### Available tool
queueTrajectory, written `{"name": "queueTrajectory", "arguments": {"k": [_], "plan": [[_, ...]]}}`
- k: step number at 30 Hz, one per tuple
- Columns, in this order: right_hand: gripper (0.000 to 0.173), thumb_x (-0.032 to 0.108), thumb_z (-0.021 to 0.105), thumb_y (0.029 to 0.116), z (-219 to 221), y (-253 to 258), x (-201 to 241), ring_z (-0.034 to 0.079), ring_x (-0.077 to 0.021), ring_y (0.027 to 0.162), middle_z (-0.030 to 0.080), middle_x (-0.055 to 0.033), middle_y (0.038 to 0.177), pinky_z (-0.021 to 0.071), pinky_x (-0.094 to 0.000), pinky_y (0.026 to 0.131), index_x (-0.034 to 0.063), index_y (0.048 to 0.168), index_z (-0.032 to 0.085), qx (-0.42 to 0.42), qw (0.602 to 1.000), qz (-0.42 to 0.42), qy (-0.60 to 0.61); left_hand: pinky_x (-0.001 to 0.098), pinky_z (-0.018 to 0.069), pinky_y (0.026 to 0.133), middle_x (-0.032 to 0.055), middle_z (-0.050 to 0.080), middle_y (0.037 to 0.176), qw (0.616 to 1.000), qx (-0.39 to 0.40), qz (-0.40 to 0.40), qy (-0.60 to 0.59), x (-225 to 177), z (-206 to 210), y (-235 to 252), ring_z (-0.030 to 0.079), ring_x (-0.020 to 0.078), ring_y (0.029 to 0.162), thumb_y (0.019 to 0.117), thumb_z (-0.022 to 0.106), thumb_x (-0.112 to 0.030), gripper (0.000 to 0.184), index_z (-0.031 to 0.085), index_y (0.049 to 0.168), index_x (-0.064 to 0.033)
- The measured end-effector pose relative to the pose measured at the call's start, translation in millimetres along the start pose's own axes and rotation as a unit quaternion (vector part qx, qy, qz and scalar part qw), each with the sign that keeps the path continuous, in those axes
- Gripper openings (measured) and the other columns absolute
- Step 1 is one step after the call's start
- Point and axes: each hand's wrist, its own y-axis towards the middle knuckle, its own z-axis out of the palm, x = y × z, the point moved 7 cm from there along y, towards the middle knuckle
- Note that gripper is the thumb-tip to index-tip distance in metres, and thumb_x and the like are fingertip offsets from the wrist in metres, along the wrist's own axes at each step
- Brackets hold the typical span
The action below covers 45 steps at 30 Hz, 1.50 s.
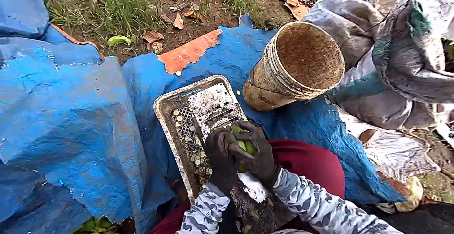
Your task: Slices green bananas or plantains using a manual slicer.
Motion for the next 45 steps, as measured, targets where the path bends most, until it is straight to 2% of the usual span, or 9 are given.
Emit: {"name": "queueTrajectory", "arguments": {"k": [5, 12, 15, 20, 27, 31, 36, 41, 45], "plan": [[0.031, 0.025, 0.077, 0.0876, 20.2, 59.9, -22.8, 0.060, -0.0252, 0.127, 0.064, -0.0178, 0.132, 0.0511, -0.0416, 0.106, 0.0021, 0.108, 0.071, 0.006, 1.000, -0.022, -0.010, 0.0524, 0.0364, 0.115, 0.0203, 0.058, 0.137, 0.994, -0.003, -0.012, 0.112, 4.0, 5.4, 68.2, 0.051, 0.0347, 0.133, 0.1031, 0.054, -0.026, 0.038, 0.061, 0.134, -0.0038], [0.031, 0.034, 0.073, 0.0954, -19.1, -53.3, 25.6, 0.059, -0.0193, 0.130, 0.063, -0.0169, 0.133, 0.0514, -0.0340, 0.108, 0.0068, 0.110, 0.068, 0.034, 0.999, -0.019, 0.005, 0.0490, 0.0393, 0.112, 0.0296, 0.059, 0.127, 0.998, 0.020, 0.047, 0.034, -21.8, -16.1, -55.1, 0.055, 0.0381, 0.125, 0.0923, 0.056, -0.028, 0.047, 0.061, 0.119, 0.0112], [0.033, 0.031, 0.074, 0.0915, 5.7, -5.5, -1.0, 0.066, -0.0230, 0.118, 0.070, -0.0180, 0.120, 0.0567, -0.0378, 0.098, 0.0010, 0.106, 0.073, -0.004, 0.999, -0.018, -0.035, 0.0535, 0.0373, 0.114, 0.0309, 0.061, 0.127, 0.996, -0.018, 0.049, 0.079, -5.1, -7.8, 1.1, 0.055, 0.0434, 0.126, 0.0951, 0.055, -0.022, 0.043, 0.064, 0.122, 0.0111], [0.030, 0.027, 0.072, 0.0937, 41.4, 78.5, -34.5, 0.063, -0.0246, 0.121, 0.065, -0.0148, 0.129, 0.0531, -0.0458, 0.102, 0.0027, 0.111, 0.070, 0.036, 0.998, 0.018, -0.051, 0.0560, 0.0366, 0.113, 0.0262, 0.058, 0.134, 0.983, -0.013, 0.023, 0.179, 3.3, -5.3, 92.4, 0.052, 0.0411, 0.131, 0.1040, 0.053, -0.024, 0.037, 0.062, 0.127, 0.0036], [0.027, 0.030, 0.074, 0.0944, -39.2, -60.1, 23.0, 0.062, -0.0145, 0.121, 0.067, -0.0076, 0.119, 0.0529, -0.0334, 0.104, 0.0113, 0.112, 0.065, -0.015, 1.000, -0.016, -0.020, 0.0504, 0.0422, 0.109, 0.0210, 0.068, 0.117, 0.992, 0.021, 0.113, 0.047, -32.2, 2.7, -46.5, 0.060, 0.0356, 0.121, 0.0967, 0.051, -0.034, 0.041, 0.070, 0.107, 0.0010], [0.029, 0.026, 0.074, 0.0916, -14.1, -18.1, -3.8, 0.066, -0.0202, 0.114, 0.071, -0.0160, 0.111, 0.0550, -0.0341, 0.099, 0.0009, 0.105, 0.068, -0.042, 0.998, -0.030, -0.035, 0.0564, 0.0383, 0.113, 0.0315, 0.063, 0.126, 0.991, 0.011, 0.101, 0.090, -6.5, 12.2, -2.0, 0.055, 0.0473, 0.127, 0.0944, 0.055, -0.023, 0.043, 0.065, 0.119, 0.0117], [0.031, 0.024, 0.076, 0.0886, 17.3, 47.4, -27.0, 0.066, -0.0276, 0.113, 0.068, -0.0175, 0.117, 0.0548, -0.0460, 0.097, -0.0002, 0.107, 0.069, -0.007, 0.996, 0.029, -0.081, 0.0539, 0.0378, 0.113, 0.0251, 0.059, 0.134, 0.984, 0.033, 0.041, 0.173, 9.2, 15.5, 74.0, 0.052, 0.0397, 0.131, 0.1020, 0.053, -0.020, 0.036, 0.062, 0.127, 0.0039], [0.024, 0.028, 0.074, 0.0924, -26.8, -30.1, 21.4, 0.067, -0.0209, 0.112, 0.072, -0.0131, 0.108, 0.0558, -0.0373, 0.098, 0.0056, 0.098, 0.068, -0.028, 0.996, -0.054, -0.064, 0.0459, 0.0425, 0.110, 0.0245, 0.064, 0.122, 0.998, 0.013, 0.058, 0.029, -23.5, 6.8, -13.7, 0.059, 0.0340, 0.121, 0.0975, 0.051, -0.023, 0.039, 0.065, 0.116, 0.0083], [0.024, 0.028, 0.071, 0.0951, -27.9, -43.6, 7.0, 0.065, -0.0164, 0.113, 0.069, -0.0118, 0.110, 0.0539, -0.0305, 0.099, 0.0067, 0.103, 0.065, -0.056, 0.995, -0.043, -0.070, 0.0556, 0.0386, 0.112, 0.0306, 0.063, 0.126, 0.991, 0.040, 0.107, 0.065, -17.7, 17.2, -21.1, 0.055, 0.0465, 0.126, 0.0939, 0.054, -0.022, 0.042, 0.066, 0.119, 0.0094]]}}
